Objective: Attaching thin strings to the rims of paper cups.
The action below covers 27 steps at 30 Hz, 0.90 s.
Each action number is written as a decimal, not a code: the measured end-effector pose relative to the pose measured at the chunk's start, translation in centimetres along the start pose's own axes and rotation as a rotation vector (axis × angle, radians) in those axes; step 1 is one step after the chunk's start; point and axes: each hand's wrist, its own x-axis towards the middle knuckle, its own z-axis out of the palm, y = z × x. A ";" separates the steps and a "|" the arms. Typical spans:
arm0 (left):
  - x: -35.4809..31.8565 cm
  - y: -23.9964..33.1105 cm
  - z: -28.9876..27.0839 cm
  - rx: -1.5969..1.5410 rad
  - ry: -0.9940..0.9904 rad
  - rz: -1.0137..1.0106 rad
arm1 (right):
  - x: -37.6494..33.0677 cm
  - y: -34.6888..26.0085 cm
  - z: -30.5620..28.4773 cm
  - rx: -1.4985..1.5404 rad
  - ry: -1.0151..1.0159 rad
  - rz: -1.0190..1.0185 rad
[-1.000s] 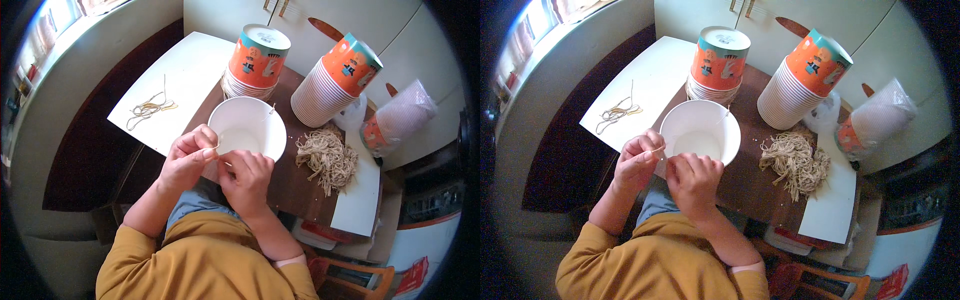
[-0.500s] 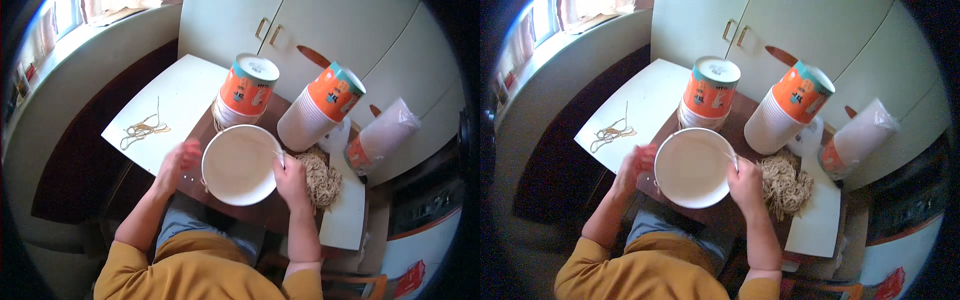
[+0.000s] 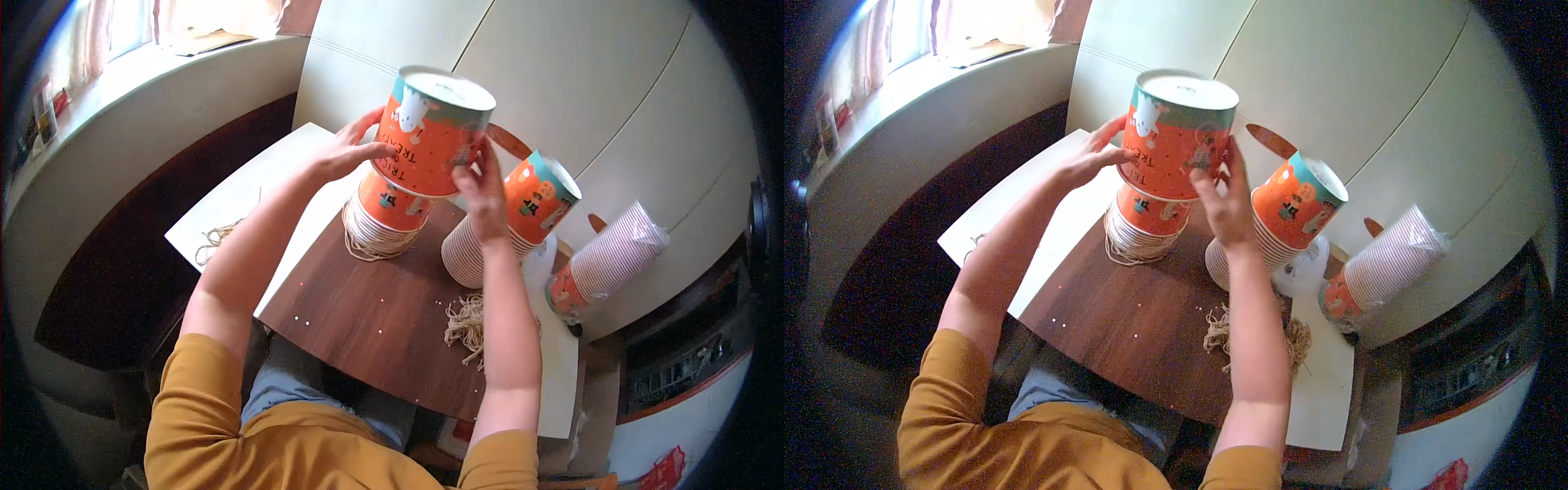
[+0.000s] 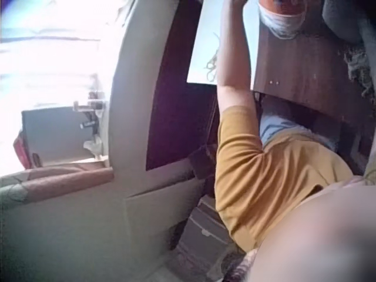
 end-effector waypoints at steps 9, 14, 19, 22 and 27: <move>0.0 -9.2 6.2 -0.187 -0.055 0.045 | -3.8 12.8 0.7 -0.141 -0.005 0.341; -3.8 -10.6 6.1 0.254 -0.009 -0.211 | -9.6 10.3 0.0 -0.622 -0.186 0.505; -9.3 -5.7 6.1 0.385 0.083 -0.039 | -15.2 0.9 -4.9 -0.667 -0.179 0.576; -14.0 -2.6 7.4 0.166 -0.122 -0.003 | -17.7 -1.6 -11.9 -0.938 -0.175 0.724; -19.5 -0.8 14.1 0.048 -0.299 0.023 | -20.3 1.9 -19.9 -0.978 0.078 0.766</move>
